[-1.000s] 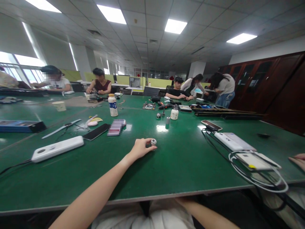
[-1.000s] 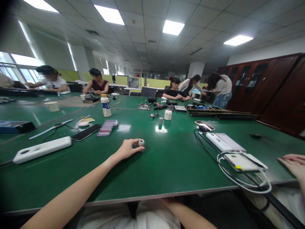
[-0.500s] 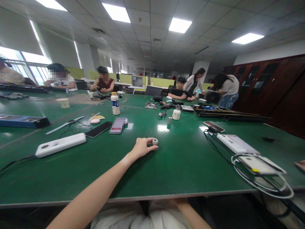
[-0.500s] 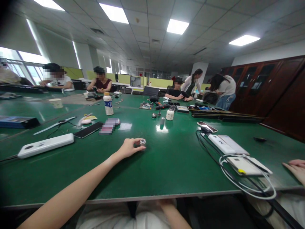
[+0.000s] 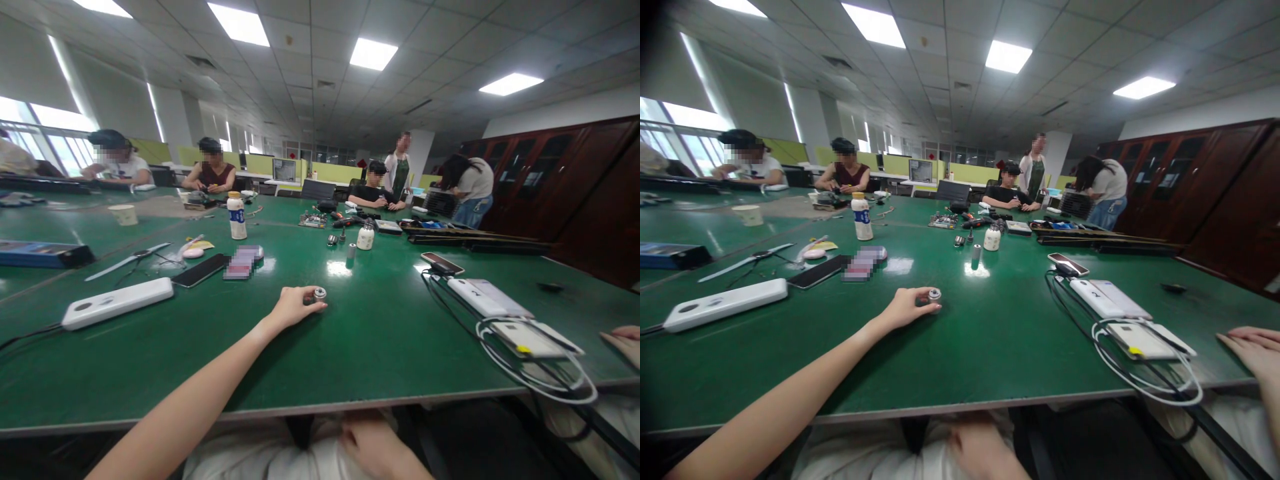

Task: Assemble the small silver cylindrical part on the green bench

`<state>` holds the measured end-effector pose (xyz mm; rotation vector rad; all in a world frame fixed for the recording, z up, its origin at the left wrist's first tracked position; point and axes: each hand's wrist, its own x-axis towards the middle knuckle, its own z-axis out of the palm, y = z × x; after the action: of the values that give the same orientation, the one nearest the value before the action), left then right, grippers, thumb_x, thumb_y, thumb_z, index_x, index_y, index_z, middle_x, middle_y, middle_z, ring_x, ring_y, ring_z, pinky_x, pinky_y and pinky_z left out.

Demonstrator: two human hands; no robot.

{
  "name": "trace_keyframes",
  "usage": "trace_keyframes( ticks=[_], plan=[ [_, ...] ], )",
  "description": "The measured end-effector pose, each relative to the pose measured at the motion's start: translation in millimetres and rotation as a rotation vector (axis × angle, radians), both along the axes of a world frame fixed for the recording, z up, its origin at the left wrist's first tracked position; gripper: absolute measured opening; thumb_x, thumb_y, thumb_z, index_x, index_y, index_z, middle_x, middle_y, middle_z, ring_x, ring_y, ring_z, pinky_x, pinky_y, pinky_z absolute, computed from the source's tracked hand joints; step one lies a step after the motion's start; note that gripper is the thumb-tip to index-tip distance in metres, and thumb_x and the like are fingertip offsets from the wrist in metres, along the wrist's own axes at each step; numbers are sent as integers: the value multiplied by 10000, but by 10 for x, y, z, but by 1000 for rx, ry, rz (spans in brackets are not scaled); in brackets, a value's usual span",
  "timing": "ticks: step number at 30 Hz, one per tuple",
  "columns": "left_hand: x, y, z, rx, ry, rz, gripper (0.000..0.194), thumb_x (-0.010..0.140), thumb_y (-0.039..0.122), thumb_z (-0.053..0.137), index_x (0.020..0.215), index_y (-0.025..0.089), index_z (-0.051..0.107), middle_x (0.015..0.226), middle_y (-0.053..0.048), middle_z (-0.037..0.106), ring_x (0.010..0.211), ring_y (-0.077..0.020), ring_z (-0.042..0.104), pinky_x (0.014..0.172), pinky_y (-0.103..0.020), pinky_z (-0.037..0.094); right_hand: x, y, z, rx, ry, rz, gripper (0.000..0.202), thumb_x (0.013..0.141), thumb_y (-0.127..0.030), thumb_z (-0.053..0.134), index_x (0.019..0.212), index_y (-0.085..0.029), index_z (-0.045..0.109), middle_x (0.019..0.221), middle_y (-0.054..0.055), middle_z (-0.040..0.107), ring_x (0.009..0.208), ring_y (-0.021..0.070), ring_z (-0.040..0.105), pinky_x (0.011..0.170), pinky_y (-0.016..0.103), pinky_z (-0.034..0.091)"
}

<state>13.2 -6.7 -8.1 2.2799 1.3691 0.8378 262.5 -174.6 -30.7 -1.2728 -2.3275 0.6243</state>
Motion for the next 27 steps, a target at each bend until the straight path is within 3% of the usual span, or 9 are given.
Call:
trace_keyframes(
  ticks=[3, 6, 9, 12, 16, 19, 21, 24, 27],
  plan=[
    [-4, 4, -5, -3, -4, -16, 369, 793, 483, 676, 1083, 263, 730, 998, -17, 784, 943, -241, 722, 879, -323, 499, -47, -45, 208, -36, 6, 256, 63, 762, -432, 742, 817, -404, 732, 853, -50, 734, 785, 236, 688, 534, 315, 514],
    [0, -6, 4, 6, 0, -23, 374, 806, 474, 664, 1103, 255, 725, 1031, -26, 779, 964, -244, 721, 881, -323, 501, -134, 51, 512, -16, 47, 326, 190, 761, -524, 717, 823, -344, 716, 804, -33, 715, 761, 202, 685, 582, 281, 529],
    [18, -29, 22, 36, 19, -1, 407, 801, 455, 678, 1153, 253, 705, 1065, -39, 772, 990, -259, 710, 906, -354, 492, -294, 492, 825, 52, 119, 281, 267, 904, -492, 566, 933, -254, 684, 906, 15, 705, 850, 177, 665, 760, 289, 528],
    [45, -52, 45, 80, 1, 38, 439, 791, 492, 685, 1155, 248, 708, 1077, -49, 769, 1017, -276, 694, 926, -383, 487, -522, 1170, 951, 268, 315, 44, 275, 945, -436, 514, 915, -196, 645, 888, 45, 684, 826, 173, 629, 769, 296, 497],
    [63, -53, 67, 119, -107, 85, 328, 851, 482, 611, 1040, 261, 763, 1038, -33, 778, 997, -252, 692, 933, -367, 498, -770, 1822, 632, 307, 391, -71, 243, 928, -419, 543, 1001, -205, 632, 998, 59, 680, 871, 188, 617, 853, 332, 472],
    [57, -31, 59, 141, -147, 125, 278, 853, 438, 613, 972, 257, 788, 1012, -37, 781, 992, -252, 684, 946, -376, 496, -836, 1947, 232, 145, 578, -165, 331, 986, -459, 402, 1063, -213, 609, 1040, 74, 677, 929, 204, 629, 871, 346, 484],
    [52, -16, 44, 140, -158, 149, 264, 837, 427, 637, 964, 256, 792, 1008, -39, 780, 991, -256, 679, 943, -381, 498, -830, 1946, 41, 13, 617, -123, 364, 988, -487, 379, 1041, -222, 624, 1030, 62, 683, 944, 205, 627, 889, 347, 486],
    [45, -5, 30, 147, -170, 158, 250, 832, 426, 646, 947, 260, 794, 990, -41, 779, 989, -255, 673, 935, -382, 498, -779, 1949, -54, -157, 698, -43, 356, 966, -485, 421, 1044, -219, 644, 1046, 51, 687, 990, 203, 626, 922, 346, 484],
    [23, 6, 47, 180, -180, 144, 253, 844, 433, 635, 937, 258, 794, 974, -42, 779, 993, -253, 659, 929, -384, 490, -717, 1986, -7, -326, 739, 10, 313, 898, -456, 544, 1069, -218, 654, 1050, 40, 697, 1003, 207, 646, 939, 365, 486]
  ],
)
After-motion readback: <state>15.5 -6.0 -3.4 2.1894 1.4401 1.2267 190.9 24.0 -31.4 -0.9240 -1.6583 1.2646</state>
